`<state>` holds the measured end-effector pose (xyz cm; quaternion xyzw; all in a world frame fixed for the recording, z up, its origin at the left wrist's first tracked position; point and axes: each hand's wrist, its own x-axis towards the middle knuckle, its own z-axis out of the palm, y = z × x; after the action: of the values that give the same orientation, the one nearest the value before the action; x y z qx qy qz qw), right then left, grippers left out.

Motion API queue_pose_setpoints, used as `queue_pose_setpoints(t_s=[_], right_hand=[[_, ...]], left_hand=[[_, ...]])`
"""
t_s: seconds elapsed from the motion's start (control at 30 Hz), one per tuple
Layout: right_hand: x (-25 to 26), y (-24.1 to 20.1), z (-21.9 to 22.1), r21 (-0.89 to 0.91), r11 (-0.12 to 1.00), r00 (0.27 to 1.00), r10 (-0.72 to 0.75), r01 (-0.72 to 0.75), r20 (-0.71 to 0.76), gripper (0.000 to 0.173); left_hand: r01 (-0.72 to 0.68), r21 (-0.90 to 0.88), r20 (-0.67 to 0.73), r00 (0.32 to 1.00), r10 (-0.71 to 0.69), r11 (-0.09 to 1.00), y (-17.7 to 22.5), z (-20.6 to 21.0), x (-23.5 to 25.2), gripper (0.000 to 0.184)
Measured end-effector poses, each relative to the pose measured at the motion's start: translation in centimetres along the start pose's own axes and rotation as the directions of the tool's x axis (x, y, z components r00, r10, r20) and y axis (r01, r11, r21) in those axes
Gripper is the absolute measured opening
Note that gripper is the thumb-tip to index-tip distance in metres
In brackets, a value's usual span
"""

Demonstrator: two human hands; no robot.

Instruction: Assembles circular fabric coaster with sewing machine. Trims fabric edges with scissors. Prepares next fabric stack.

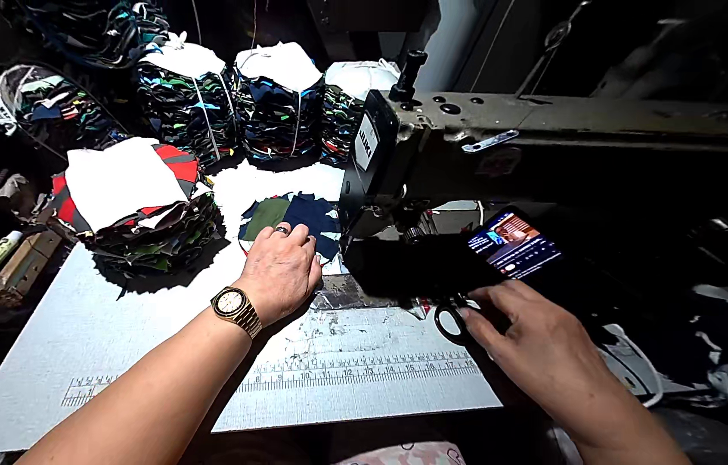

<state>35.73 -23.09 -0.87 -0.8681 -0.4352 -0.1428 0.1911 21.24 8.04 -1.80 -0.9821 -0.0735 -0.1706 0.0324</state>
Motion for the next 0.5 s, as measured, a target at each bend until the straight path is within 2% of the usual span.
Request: queue_pose_setpoints(t_s=[0.1,0.23,0.4,0.5], right_hand=[[-1.5,-0.3,0.5,0.018,0.998,0.997,0.065,-0.066,0.04,0.029],[-0.8,-0.7,0.4,0.007,0.987,0.984,0.158,-0.159,0.082,0.028],[1.9,-0.7,-1.0,-0.061,0.961,0.913,0.275,-0.27,0.301,0.034],[3.0,-0.5,-1.8,-0.1,0.954,0.868,0.299,-0.283,0.398,0.033]], left_hand=[[0.014,0.01,0.013,1.0,-0.014,1.0,0.1,0.0,0.0,0.048],[0.054,0.014,0.029,0.998,-0.054,0.998,0.2,-0.3,-0.4,0.048],[0.122,0.014,0.106,0.987,-0.123,0.992,1.0,-1.9,-1.4,0.045],[0.184,-0.002,0.175,0.968,-0.181,0.983,2.7,-3.4,-2.3,0.043]])
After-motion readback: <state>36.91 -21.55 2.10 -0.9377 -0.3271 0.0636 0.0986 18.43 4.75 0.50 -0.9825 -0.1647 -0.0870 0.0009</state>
